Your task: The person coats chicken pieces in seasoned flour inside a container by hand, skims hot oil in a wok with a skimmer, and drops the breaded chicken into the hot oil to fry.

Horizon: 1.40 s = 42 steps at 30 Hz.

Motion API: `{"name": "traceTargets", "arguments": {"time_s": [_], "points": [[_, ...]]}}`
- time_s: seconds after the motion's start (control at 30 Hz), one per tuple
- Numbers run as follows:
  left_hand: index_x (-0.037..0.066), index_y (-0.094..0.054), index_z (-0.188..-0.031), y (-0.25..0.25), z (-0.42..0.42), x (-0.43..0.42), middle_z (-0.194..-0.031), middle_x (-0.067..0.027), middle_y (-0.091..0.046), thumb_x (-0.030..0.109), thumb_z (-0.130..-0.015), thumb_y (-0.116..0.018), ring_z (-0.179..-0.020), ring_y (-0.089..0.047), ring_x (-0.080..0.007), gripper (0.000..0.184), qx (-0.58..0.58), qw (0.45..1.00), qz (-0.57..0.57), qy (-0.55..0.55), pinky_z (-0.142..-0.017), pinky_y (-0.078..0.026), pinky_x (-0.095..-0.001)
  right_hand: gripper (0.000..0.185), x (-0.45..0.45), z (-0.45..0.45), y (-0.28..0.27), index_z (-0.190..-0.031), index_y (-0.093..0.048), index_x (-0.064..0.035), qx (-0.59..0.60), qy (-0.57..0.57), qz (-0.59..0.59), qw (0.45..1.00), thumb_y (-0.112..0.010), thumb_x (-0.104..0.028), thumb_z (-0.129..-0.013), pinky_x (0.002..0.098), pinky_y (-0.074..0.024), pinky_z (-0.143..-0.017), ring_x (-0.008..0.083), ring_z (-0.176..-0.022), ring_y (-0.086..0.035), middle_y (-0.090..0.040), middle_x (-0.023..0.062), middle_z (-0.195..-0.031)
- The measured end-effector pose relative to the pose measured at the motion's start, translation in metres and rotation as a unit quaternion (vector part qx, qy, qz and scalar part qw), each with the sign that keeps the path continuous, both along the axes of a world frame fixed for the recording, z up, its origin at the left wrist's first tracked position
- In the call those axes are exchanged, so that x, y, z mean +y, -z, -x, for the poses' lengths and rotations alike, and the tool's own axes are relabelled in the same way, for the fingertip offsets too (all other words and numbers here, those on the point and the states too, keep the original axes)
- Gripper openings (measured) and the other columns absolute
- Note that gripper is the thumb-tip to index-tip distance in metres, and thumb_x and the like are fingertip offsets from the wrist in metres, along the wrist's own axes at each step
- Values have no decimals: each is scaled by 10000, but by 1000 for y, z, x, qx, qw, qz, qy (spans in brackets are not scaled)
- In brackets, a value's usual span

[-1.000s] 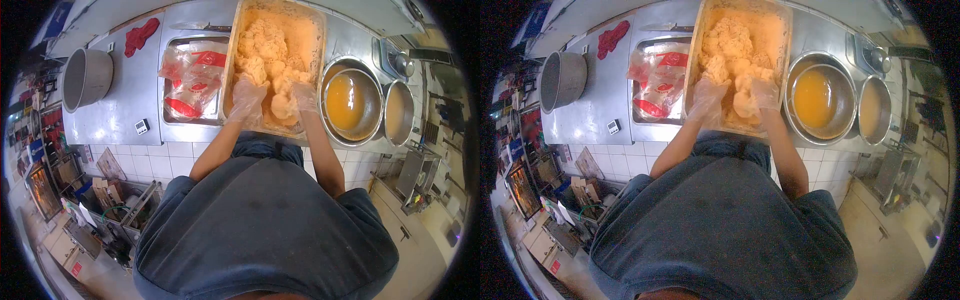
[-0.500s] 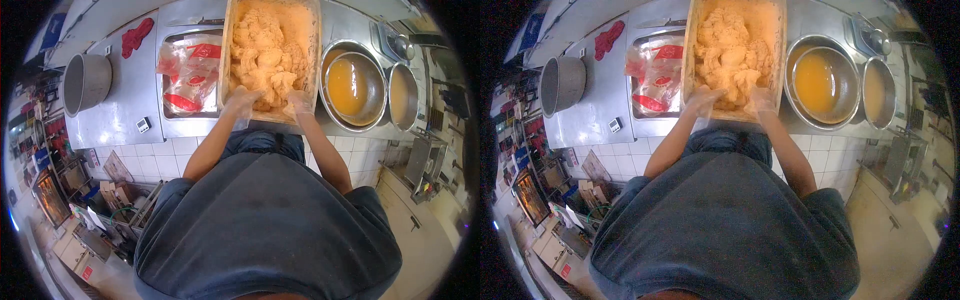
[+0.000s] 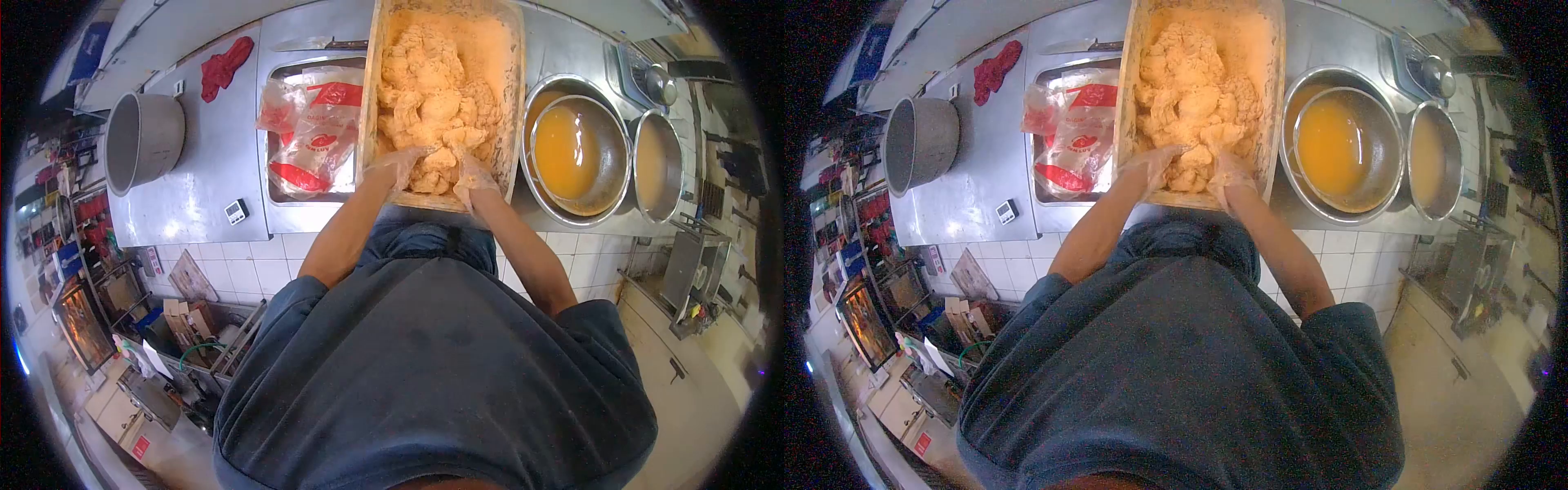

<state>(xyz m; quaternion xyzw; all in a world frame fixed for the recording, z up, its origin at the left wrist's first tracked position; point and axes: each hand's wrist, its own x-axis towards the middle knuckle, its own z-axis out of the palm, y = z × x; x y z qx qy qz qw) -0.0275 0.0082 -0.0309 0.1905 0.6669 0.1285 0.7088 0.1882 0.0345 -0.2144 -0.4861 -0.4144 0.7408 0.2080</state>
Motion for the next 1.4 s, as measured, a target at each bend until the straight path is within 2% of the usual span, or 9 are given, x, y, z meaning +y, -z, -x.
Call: {"name": "traceTargets", "arguments": {"time_s": [0.07,0.3,0.43,0.57,0.8,0.93,1.03,1.17,1.4], "points": [[97,-551,-1358,-29,-7,4,-1348,-143,-585,336,-1003,-447,-1140,-595,-213,440,-25,996,39,-77,-1000,-444,-345,591,-6,-1,4,-1461,-392,-72,15,-31,-44,998,-585,-71,-902,386,-494,-979,291,-1184,-581,-586,124,-1326],[6,-598,-1241,90,6,-19,-1117,-137,-648,264,-967,-531,-940,-638,-206,382,-139,975,-119,-125,-790,-521,-332,470,-15,16,-87,-1462,-397,-87,135,29,26,990,-433,-250,-1022,410,-428,-1095,245,-1324,-476,-486,108,-1450],[22,-640,-1188,94,4,-27,-1046,-140,-700,194,-954,-525,-939,-664,-233,313,63,976,-181,-103,-801,-522,-366,473,-9,-17,-77,-1437,-433,-82,78,17,-16,997,-493,-261,-1004,433,-478,-1036,233,-1270,-524,-537,95,-1395],[35,-652,-1171,39,-10,-7,-1045,-153,-712,280,-942,-570,-955,-671,-268,345,183,916,-176,-309,-811,-508,-391,413,36,-42,-27,-1353,-530,-65,-96,-75,-165,979,-514,-208,-966,321,-510,-917,238,-1132,-603,-625,106,-1264],[43,-544,-1358,-28,-7,7,-1143,-108,-648,224,-980,-569,-953,-617,-180,419,90,898,-352,-246,-818,-523,-318,386,75,-33,-133,-1330,-539,-59,60,61,-30,996,-517,-232,-986,302,-515,-899,192,-1089,-605,-631,81,-1203],[49,-596,-1239,69,-10,9,-1001,-129,-649,378,-997,-524,-874,-610,-226,414,317,786,-530,-19,-767,-510,-364,373,58,11,-184,-1318,-544,-56,173,191,109,960,-519,-246,-998,292,-518,-889,166,-1065,-606,-634,66,-1169],[42,-587,-1236,54,-51,21,-997,-112,-629,401,-1006,-508,-880,-592,-214,433,56,865,-412,-281,-772,-506,-359,339,39,59,-194,-1269,-577,-45,173,258,130,942,-530,-238,-995,293,-528,-841,151,-998,-616,-644,55,-1093],[31,-579,-1230,20,-84,35,-1000,-96,-610,433,-1011,-494,-890,-574,-202,465,-189,836,-254,-447,-776,-501,-354,295,28,71,-176,-1199,-627,-32,184,287,120,932,-564,-212,-973,312,-543,-773,156,-904,-637,-659,51,-1007],[-1,-600,-1192,-26,-65,11,-1068,-115,-633,465,-982,-530,-901,-584,-203,516,-5,892,-347,-291,-734,-505,-357,227,39,65,-142,-1081,-655,-53,24,183,-59,981,-560,-220,-959,333,-517,-856,185,-897,-634,-678,66,-990]]}}
